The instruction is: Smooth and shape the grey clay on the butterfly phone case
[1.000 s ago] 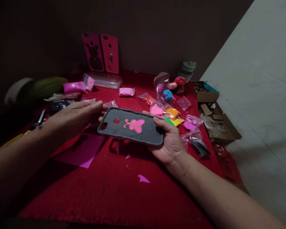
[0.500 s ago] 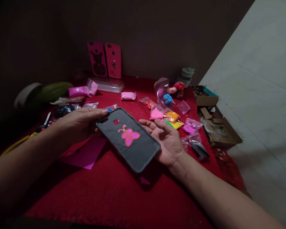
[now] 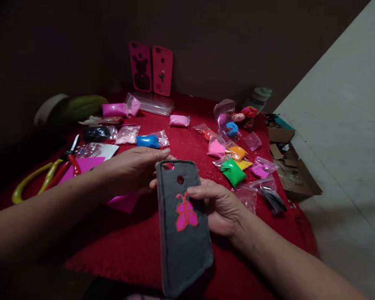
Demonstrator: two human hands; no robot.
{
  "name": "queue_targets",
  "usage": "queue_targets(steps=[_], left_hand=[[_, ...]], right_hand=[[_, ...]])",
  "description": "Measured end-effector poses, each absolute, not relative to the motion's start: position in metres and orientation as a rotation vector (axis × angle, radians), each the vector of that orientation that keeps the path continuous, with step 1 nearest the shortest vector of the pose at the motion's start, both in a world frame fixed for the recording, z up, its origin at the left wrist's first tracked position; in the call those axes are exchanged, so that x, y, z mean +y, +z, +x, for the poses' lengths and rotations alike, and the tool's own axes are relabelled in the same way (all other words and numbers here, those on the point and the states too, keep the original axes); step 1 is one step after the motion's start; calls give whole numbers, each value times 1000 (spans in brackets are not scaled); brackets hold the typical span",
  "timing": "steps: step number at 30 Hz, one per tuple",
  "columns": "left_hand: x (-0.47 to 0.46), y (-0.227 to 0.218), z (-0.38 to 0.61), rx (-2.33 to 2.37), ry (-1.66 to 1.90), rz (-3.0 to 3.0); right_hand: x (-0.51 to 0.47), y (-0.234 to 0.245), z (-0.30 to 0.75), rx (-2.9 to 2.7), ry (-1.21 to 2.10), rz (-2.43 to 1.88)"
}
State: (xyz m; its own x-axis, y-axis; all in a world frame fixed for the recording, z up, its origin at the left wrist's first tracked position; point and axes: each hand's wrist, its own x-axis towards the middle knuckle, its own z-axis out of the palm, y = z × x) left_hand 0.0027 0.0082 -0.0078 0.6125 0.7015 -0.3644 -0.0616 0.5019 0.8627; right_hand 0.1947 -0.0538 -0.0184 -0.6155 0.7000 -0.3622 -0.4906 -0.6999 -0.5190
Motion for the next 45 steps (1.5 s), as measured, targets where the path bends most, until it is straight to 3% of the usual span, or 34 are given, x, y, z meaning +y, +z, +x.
queue_targets(steps=[7, 25, 30, 34, 38, 45], left_hand=[[8, -8, 0, 601, 469, 927], [0, -13, 11, 624, 486, 978], [7, 4, -4, 814, 605, 1245], [27, 17, -27, 1243, 855, 1815], [43, 16, -41, 1532, 554, 2334], [44, 11, -50, 1712, 101, 2552]], right_hand=[[-44, -23, 199, -350, 2065, -842], [-43, -24, 197, -333, 2055, -829], [-42, -27, 201, -298, 2061, -788], [-38, -25, 206, -241, 2022, -808], [-36, -23, 206, -185, 1959, -858], [-34, -24, 209, -172, 1898, -858]])
